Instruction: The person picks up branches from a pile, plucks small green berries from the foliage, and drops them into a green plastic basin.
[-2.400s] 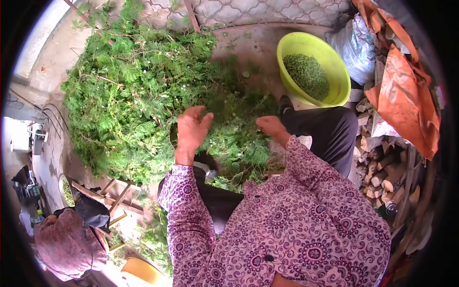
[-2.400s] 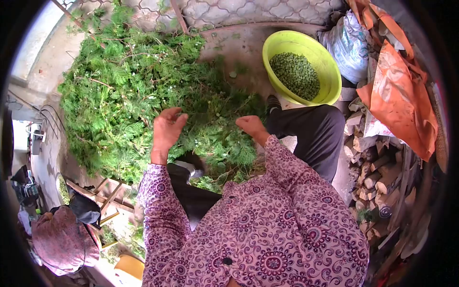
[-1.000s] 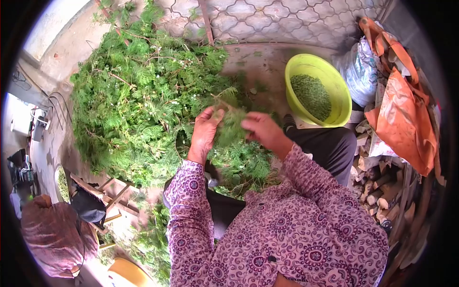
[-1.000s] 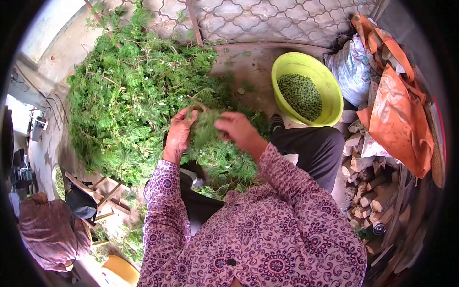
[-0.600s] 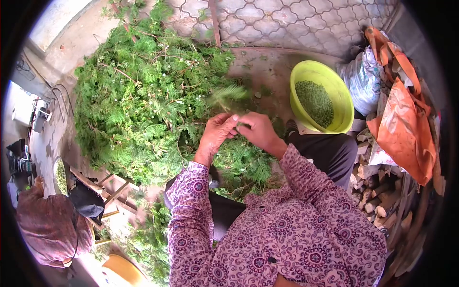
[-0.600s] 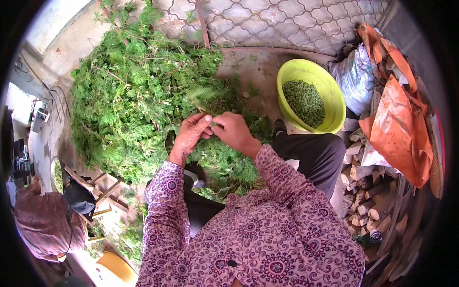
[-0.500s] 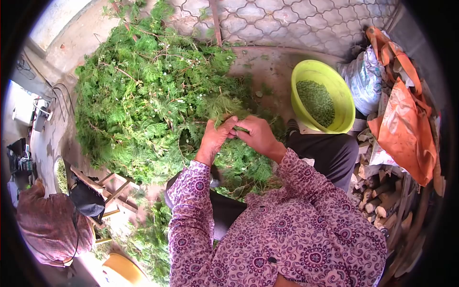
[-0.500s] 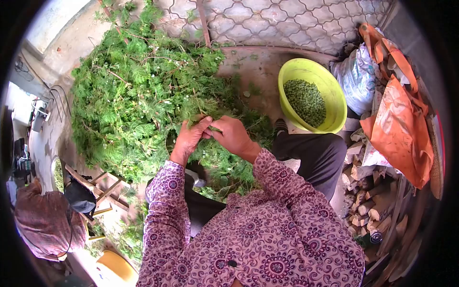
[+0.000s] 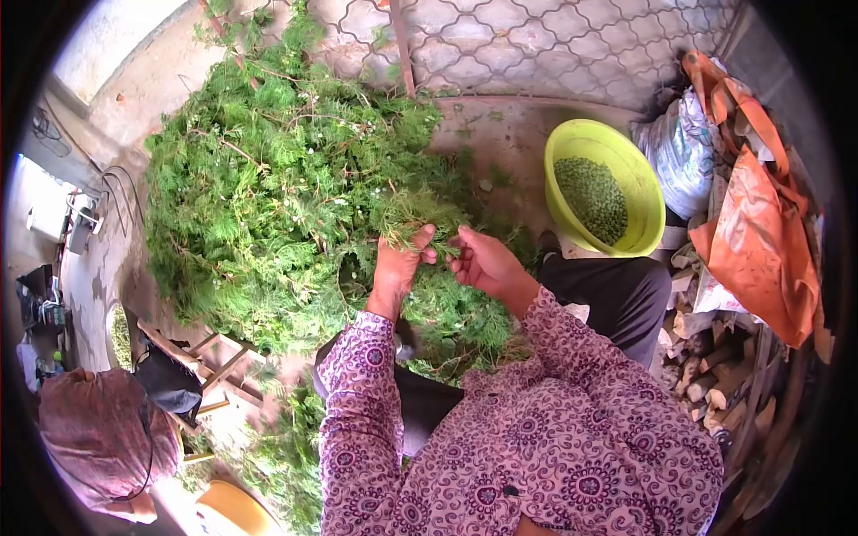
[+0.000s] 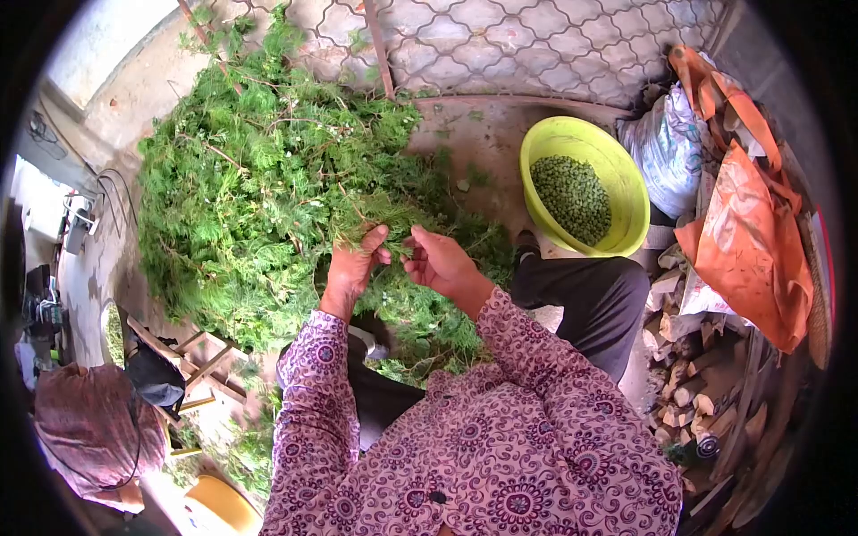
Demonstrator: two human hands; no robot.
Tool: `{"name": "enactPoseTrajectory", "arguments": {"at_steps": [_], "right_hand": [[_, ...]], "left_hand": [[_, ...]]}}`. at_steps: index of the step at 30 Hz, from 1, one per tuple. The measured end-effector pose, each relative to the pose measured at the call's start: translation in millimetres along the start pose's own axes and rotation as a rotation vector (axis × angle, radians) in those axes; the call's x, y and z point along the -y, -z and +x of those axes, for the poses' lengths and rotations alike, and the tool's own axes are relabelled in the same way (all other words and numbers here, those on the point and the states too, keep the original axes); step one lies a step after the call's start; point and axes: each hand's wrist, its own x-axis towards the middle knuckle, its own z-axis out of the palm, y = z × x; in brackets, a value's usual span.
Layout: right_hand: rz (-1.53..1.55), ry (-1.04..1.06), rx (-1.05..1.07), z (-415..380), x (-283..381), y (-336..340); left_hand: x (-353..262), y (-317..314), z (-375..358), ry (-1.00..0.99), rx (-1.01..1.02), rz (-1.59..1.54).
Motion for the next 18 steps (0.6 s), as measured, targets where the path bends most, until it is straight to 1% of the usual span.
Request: {"name": "enactPoseTrajectory", "arguments": {"at_steps": [1, 2, 5, 7, 9, 11, 13, 16, 18], "right_hand": [[0.163, -0.120, 0.031, 2.4, -1.0, 0.6], [0.162, -0.121, 0.032, 3.3, -1.5, -0.4], [0.120, -0.099, 0.046, 4.8, -4.7, -2.3], [0.005, -0.036, 0.062, 5.7, -5.7, -2.2], [-0.025, 0.000, 0.045, 3.4, -3.2, -7.3], [-0.054, 0.034, 0.028, 1.4, -1.6, -12.0], [-0.204, 0.086, -0.033, 0.9, -1.0, -14.1], [-0.231, 0.091, -0.092, 2.7, -2.8, -13.2], [-0.250, 0.080, -0.088, 2.4, -2.9, -10.1]], "left_hand": [[-0.5, -0.1, -0.1, -0.002, 0.000, 0.000], [-1.0, -0.6, -0.4, -0.007, -0.004, -0.007], [-2.9, -2.9, -2.8, -0.023, 0.002, 0.004], [-2.6, -2.4, -2.7, -0.032, 0.016, 0.026], [1.0, 0.0, -1.2, -0.088, 0.050, 0.104], [4.7, 2.4, 1.6, -0.080, 0.066, 0.124], [6.7, 3.0, 2.7, -0.072, 0.084, 0.142], [5.4, 0.3, -0.4, -0.077, 0.100, 0.182], [5.2, -0.3, -2.2, -0.016, 0.084, 0.255]]}}
